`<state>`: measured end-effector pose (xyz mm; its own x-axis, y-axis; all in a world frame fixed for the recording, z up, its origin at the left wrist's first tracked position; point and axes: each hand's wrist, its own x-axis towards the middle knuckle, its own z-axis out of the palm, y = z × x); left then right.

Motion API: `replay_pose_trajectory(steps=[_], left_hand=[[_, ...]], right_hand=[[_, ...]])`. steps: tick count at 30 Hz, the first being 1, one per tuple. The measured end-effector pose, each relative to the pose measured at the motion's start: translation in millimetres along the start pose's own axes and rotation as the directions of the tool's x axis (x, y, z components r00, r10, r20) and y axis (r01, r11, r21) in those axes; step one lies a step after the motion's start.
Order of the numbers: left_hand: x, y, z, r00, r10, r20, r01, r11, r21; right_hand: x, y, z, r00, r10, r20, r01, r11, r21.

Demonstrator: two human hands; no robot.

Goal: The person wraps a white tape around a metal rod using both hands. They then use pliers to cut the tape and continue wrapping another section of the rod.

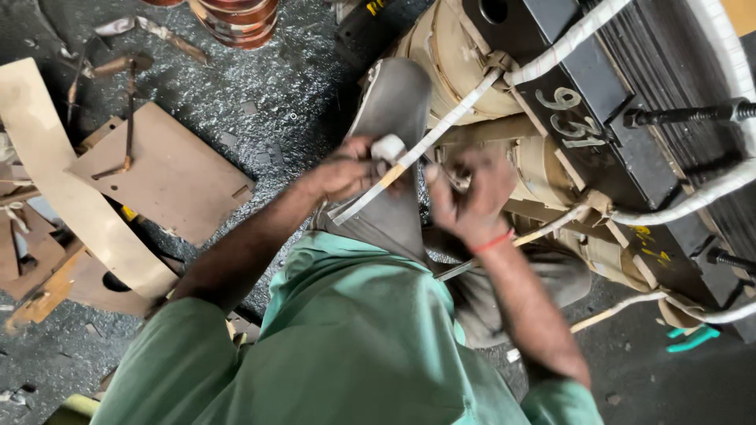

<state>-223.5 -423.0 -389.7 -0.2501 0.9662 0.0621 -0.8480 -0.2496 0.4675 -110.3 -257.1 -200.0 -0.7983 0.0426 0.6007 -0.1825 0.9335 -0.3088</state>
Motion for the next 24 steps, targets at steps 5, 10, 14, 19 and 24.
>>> replay_pose_trajectory(steps=[5,10,14,19,24], left_hand=[[-17,-44,-44,0.992,-0.127,0.026,0.129,0.986,-0.104],[-31,-39,-39,0.995,-0.062,0.079,0.055,0.994,0.094],[-42,26,31,0.972,0.018,-0.234,0.138,0.763,0.632],[-45,74,136,0.912,-0.169,-0.374,0.338,0.825,0.452],[-36,39,168,0.880,0.191,-0.434,0.316,0.446,0.838]], right_hand=[[-35,-19,22,0.991,0.097,0.092,-0.111,0.981,0.159],[-42,-32,31,0.956,0.246,0.158,-0.288,0.890,0.354],[-54,-34,10,0.998,0.038,0.047,-0.044,0.988,0.149],[-69,-37,-39,0.994,-0.021,0.110,0.009,0.993,0.114],[-41,-46,-72,0.974,-0.107,0.197,0.085,0.989,0.118]])
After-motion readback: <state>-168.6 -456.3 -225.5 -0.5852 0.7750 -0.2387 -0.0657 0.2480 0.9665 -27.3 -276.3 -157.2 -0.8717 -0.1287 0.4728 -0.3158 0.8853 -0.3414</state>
